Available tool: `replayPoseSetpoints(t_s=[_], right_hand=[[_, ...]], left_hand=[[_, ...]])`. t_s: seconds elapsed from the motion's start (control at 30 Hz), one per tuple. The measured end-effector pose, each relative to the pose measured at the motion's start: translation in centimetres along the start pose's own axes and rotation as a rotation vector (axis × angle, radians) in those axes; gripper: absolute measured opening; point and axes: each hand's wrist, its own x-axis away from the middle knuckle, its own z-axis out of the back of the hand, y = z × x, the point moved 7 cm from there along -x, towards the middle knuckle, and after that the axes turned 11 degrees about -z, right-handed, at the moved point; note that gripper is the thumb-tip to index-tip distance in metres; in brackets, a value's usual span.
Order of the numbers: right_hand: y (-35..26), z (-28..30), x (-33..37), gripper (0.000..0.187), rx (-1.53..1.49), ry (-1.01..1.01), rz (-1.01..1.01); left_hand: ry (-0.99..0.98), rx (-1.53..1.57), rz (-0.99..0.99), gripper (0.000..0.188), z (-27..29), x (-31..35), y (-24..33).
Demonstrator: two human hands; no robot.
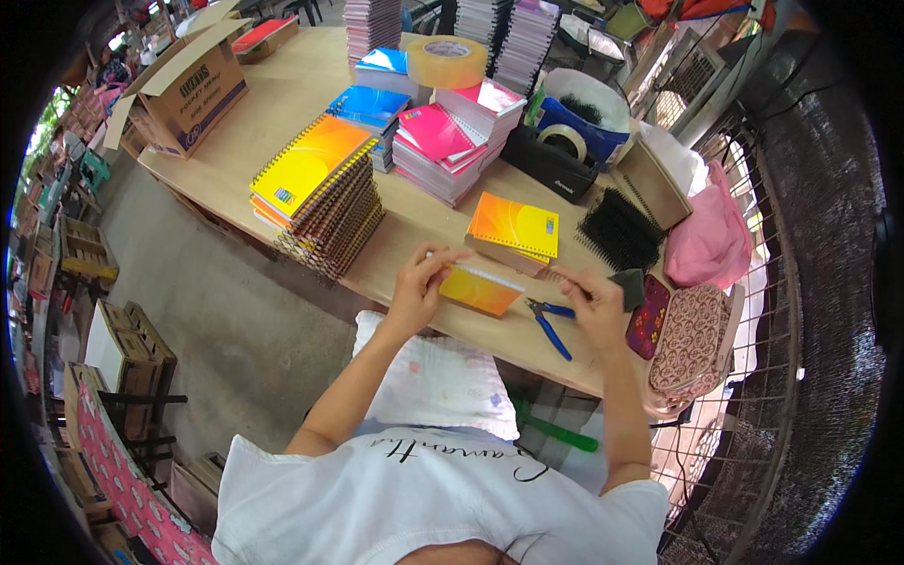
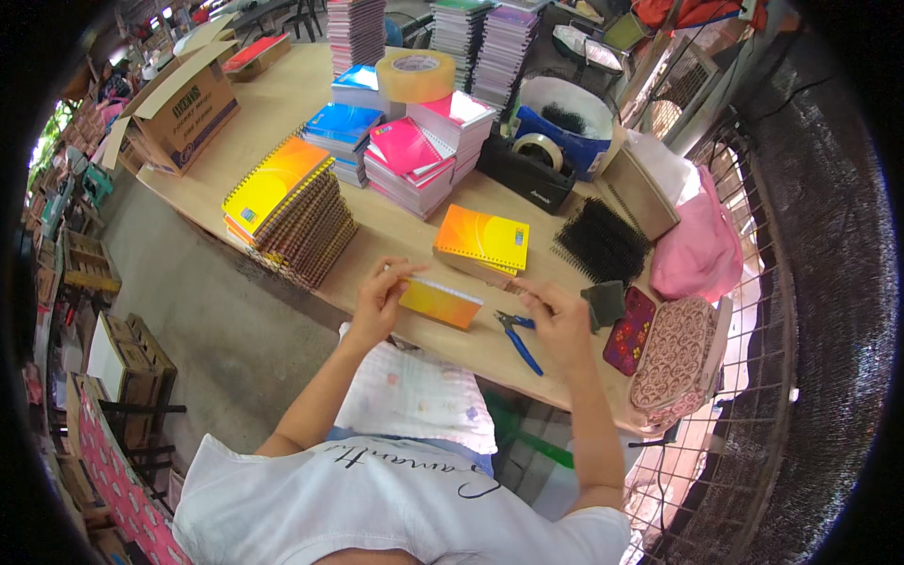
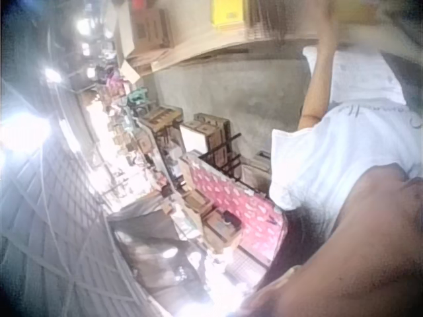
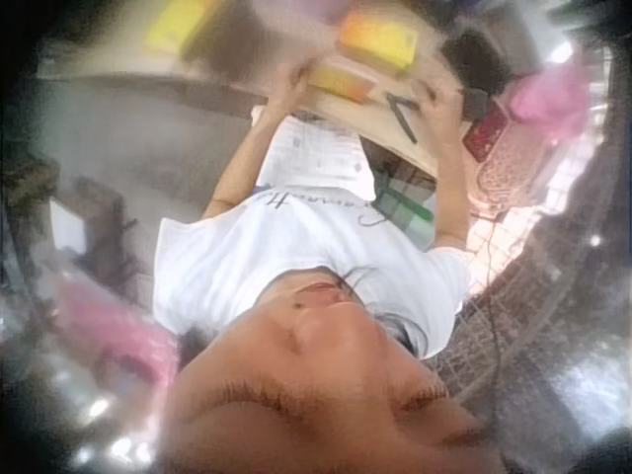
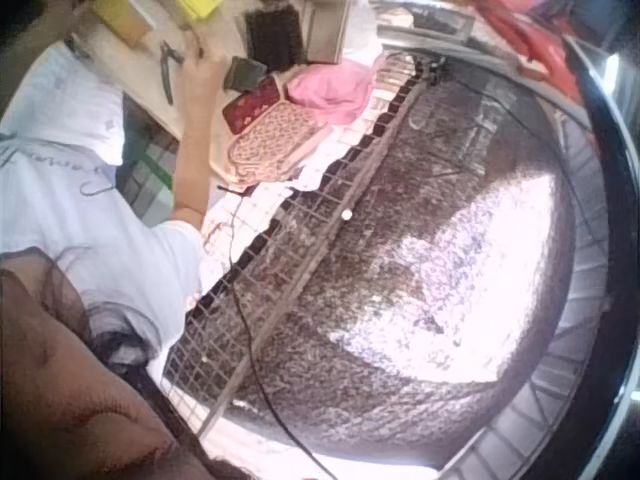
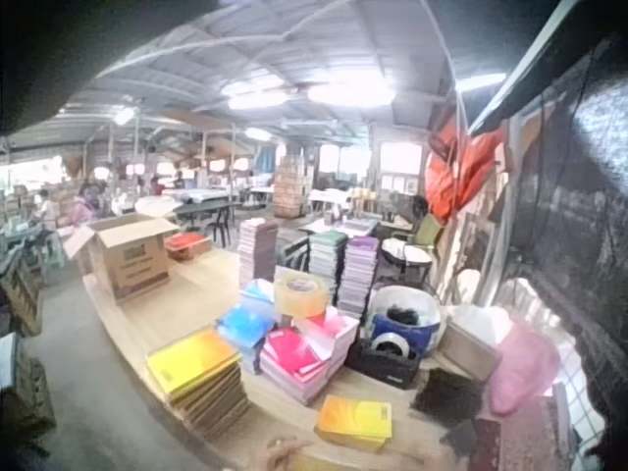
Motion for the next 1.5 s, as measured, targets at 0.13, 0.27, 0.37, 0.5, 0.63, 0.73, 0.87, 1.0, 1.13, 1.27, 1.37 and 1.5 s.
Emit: replayPoseSetpoints(t_s=[0.13, 0.27, 0.37, 0.5, 0.63, 0.73, 0.87, 1.0, 1.13, 1.27, 1.37, 1.5], right_hand=[[2.0, -3.6, 2.0, 0.022, -0.097, 0.050, -0.058], [1.3, -4.4, 2.3, 0.018, -0.128, 0.040, -0.086], [0.5, -4.2, 2.2, 0.016, -0.132, 0.003, -0.014], [-0.2, -4.6, 2.2, 0.013, -0.188, -0.139, 0.015], [-0.7, -5.0, 2.4, 0.012, 0.030, -0.207, 0.026], [-1.1, -4.9, 2.4, 0.016, 0.120, -0.141, 0.140], [-1.8, -5.1, 2.6, 0.021, 0.128, -0.119, 0.140], [-2.2, -5.8, 2.8, 0.018, 0.219, -0.108, 0.125], [-0.9, -5.7, 2.3, 0.035, 0.238, -0.181, 0.156], [2.9, 1.4, 1.0, 0.057, 0.803, 0.366, -0.058], [8.6, 4.0, 1.4, 0.057, 1.031, 0.350, -0.338], [4.7, 2.8, 0.4, 0.043, 0.093, -0.057, -0.157]], left_hand=[[0.098, -0.006, -0.018, 0.020, -1.3, 2.4, -2.3], [0.150, -0.043, -0.017, 0.016, -1.7, 2.8, -2.5], [0.143, -0.025, 0.025, 0.018, -1.8, 2.8, -2.6], [0.146, -0.045, -0.009, 0.018, -1.7, 2.8, -2.3], [0.148, -0.050, -0.014, 0.017, -1.7, 2.9, -1.9], [0.147, -0.044, -0.012, 0.017, -1.8, 3.1, -2.1], [0.138, -0.025, -0.012, 0.018, -1.8, 3.1, -2.1], [0.128, -0.027, -0.022, 0.017, -1.9, 3.1, -2.0], [0.113, -0.038, -0.047, 0.020, -2.0, 3.1, -1.9], [0.120, -0.056, -0.060, 0.030, -1.3, 3.7, -2.2], [0.085, -0.105, -0.126, 0.041, -2.0, 2.7, -1.4], [0.027, -0.033, -0.042, 0.047, -2.3, 2.4, -2.8]])
